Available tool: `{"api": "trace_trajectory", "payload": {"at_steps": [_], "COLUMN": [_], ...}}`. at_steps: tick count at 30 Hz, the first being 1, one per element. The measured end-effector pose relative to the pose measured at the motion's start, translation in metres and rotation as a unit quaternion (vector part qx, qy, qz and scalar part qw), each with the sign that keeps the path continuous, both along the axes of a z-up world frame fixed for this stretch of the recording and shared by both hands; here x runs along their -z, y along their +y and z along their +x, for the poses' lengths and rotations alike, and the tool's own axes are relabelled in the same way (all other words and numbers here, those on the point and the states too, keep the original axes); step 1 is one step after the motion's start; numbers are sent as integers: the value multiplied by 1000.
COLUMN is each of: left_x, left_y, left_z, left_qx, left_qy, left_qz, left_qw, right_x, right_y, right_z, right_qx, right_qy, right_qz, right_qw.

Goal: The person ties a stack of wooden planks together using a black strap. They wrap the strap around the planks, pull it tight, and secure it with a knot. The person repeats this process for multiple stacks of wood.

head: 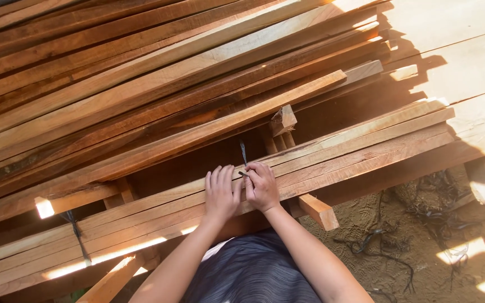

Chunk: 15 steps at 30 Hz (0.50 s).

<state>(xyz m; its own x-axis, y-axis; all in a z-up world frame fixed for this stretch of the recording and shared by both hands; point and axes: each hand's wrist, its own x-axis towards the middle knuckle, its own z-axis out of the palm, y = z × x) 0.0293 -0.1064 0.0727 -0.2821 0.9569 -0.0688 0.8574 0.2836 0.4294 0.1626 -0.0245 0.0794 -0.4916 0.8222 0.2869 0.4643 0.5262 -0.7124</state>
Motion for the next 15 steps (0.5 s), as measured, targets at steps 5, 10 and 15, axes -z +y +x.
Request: {"api": "trace_trajectory", "payload": {"at_steps": [5, 10, 15], "left_x": [31, 39, 40], "left_y": [-21, -15, -16], "left_z": [10, 14, 11], "left_qx": [14, -3, -8], "left_qy": [134, 160, 150], "left_qz": [47, 39, 44], "left_qw": [990, 986, 988], "right_x": [0, -6, -6], "right_y": [-1, -1, -1], "right_z": [-1, -2, -6], "right_qx": [-6, -3, -6], "right_qy": [-1, 3, 0], "right_qz": [10, 22, 32], "right_qw": [1000, 1000, 999]}}
